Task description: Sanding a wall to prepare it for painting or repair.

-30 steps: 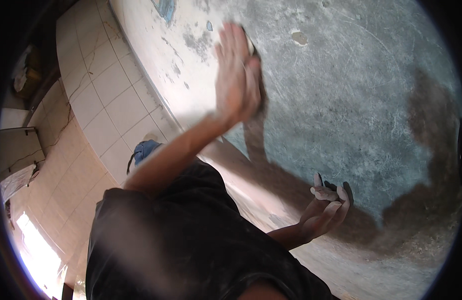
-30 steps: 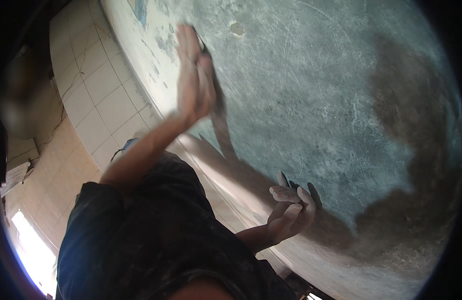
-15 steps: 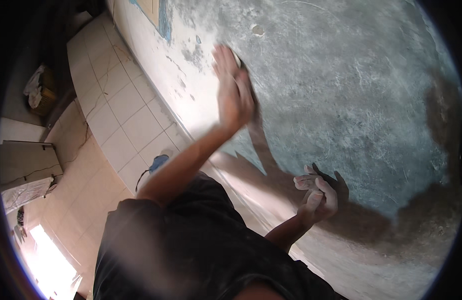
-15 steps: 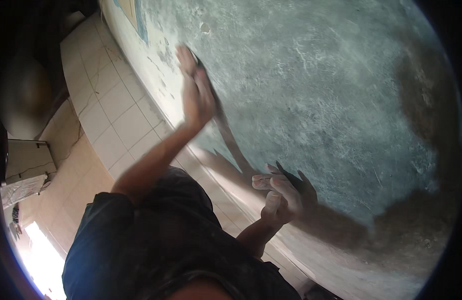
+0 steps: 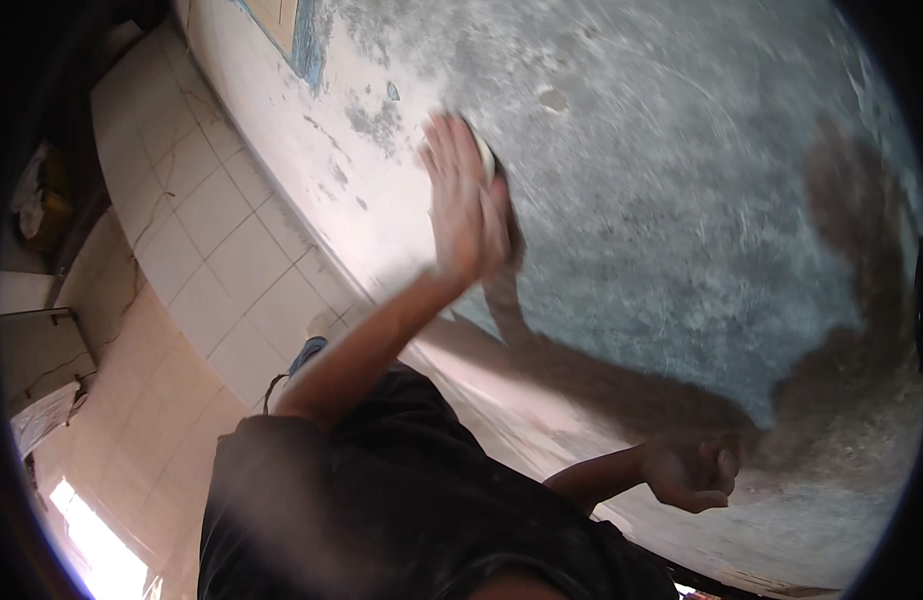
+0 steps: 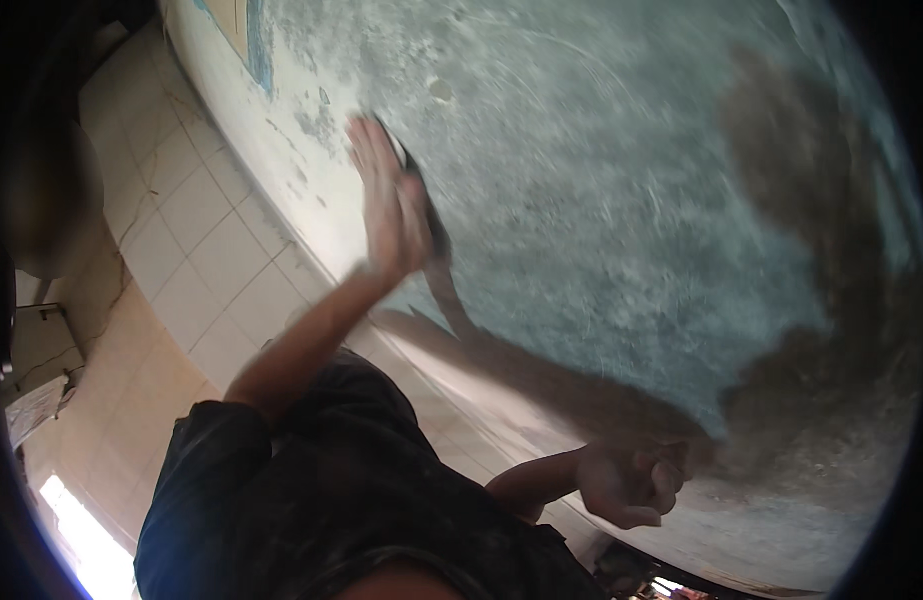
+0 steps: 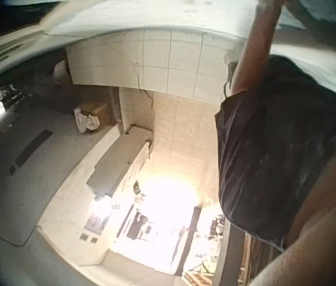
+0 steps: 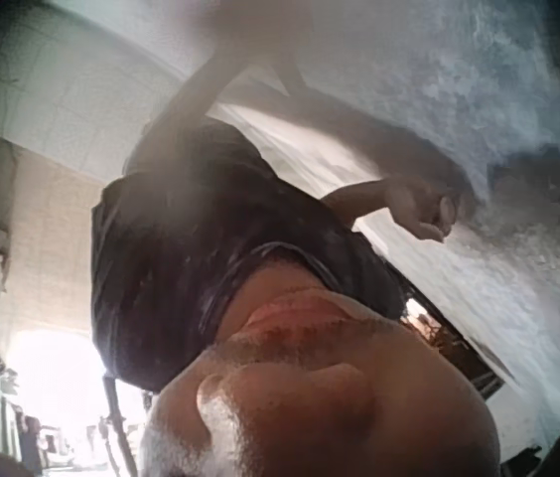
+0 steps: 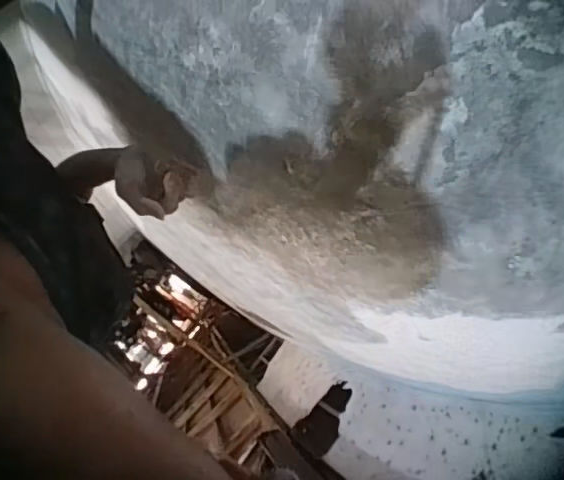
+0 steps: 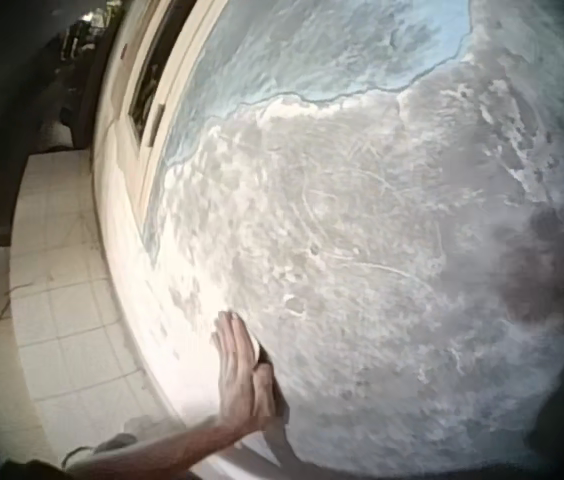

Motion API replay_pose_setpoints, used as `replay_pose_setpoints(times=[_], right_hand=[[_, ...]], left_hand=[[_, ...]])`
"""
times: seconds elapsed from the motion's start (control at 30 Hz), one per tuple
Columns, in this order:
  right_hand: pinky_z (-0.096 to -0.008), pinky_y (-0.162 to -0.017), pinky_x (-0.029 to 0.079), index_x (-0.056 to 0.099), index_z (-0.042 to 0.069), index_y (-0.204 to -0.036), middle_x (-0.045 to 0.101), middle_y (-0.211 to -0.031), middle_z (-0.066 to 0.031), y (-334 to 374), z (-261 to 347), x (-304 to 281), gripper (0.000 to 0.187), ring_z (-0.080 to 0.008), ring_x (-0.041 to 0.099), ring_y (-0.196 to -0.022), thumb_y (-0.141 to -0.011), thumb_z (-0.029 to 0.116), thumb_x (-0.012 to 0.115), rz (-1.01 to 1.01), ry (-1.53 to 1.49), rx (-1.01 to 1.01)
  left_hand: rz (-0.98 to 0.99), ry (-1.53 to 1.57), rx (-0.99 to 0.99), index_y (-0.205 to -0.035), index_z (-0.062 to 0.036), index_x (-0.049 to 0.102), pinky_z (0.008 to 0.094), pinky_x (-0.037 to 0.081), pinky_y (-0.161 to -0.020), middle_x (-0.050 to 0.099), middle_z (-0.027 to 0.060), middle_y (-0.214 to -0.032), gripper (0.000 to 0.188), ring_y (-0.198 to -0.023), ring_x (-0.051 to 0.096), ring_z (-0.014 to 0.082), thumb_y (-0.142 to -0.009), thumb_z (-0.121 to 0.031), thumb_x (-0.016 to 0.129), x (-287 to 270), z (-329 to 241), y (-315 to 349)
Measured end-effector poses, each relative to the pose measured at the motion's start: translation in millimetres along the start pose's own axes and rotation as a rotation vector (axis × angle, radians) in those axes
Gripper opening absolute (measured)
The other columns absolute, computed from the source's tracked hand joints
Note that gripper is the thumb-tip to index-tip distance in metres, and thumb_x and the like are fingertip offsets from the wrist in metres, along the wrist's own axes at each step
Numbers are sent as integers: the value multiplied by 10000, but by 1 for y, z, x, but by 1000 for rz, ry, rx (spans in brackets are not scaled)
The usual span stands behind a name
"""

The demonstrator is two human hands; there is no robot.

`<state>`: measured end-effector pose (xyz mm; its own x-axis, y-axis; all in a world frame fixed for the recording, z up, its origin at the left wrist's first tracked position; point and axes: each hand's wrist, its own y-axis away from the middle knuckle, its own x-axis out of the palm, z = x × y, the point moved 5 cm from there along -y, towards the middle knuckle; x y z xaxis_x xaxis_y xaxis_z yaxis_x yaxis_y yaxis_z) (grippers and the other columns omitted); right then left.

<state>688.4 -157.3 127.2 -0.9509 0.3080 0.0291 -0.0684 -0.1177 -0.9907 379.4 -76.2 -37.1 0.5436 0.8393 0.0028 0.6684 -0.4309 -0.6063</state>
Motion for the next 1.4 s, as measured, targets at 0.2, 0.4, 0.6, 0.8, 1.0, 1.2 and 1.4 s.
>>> replay_pose_setpoints(times=[0.2,0.4,0.6,0.8,1.0,1.2,1.4], right_hand=[[-257,-445,368,497,40,-470,460,-459,-33,3,-8,54,571,-129,444,-438,-966,318,443,-72,744,-145],[-242,-406,328,479,67,-500,458,-473,-12,-3,1,51,532,-118,422,-425,-977,279,376,-155,991,-165],[-251,-419,344,452,78,-519,453,-487,-20,-3,-3,48,497,-138,432,-432,-981,215,335,-96,1048,-233],[-268,-442,372,454,77,-512,456,-473,-30,-6,-1,45,522,-149,442,-428,-1002,193,319,-62,1103,-326],[-251,-416,359,468,89,-488,455,-459,-13,-3,-1,47,547,-130,424,-401,-1005,202,330,-65,1061,-334],[-235,-392,337,481,94,-490,452,-452,-10,-4,-2,51,545,-113,406,-380,-1001,215,335,-68,1042,-343],[-244,-405,346,486,97,-494,419,-435,-8,-4,-2,45,534,-118,407,-382,-992,223,342,-86,1030,-329]], left_hand=[[125,-1,205,-1447,109,195,616,79,-1125,147,348,-1506,672,-1410,102,509,-930,-227,462,12,15,43],[-92,13,-7,-1455,97,201,600,73,-1130,167,327,-1514,632,-1412,128,498,-937,-186,428,0,11,-3],[25,40,198,-1433,98,264,637,111,-1108,250,333,-1483,616,-1389,205,506,-922,-173,477,13,15,43],[-66,-1,60,-1424,135,242,599,136,-1120,215,367,-1476,539,-1399,184,490,-981,-135,390,6,1,11],[39,-20,153,-1427,95,283,596,151,-1121,249,331,-1482,575,-1400,197,477,-951,-174,463,8,11,20],[-109,-35,34,-1451,50,271,576,143,-1138,256,275,-1507,592,-1413,208,435,-952,-202,465,3,13,17],[42,-17,140,-1455,32,286,573,151,-1138,256,244,-1520,565,-1422,212,404,-963,-195,446,4,16,34]])
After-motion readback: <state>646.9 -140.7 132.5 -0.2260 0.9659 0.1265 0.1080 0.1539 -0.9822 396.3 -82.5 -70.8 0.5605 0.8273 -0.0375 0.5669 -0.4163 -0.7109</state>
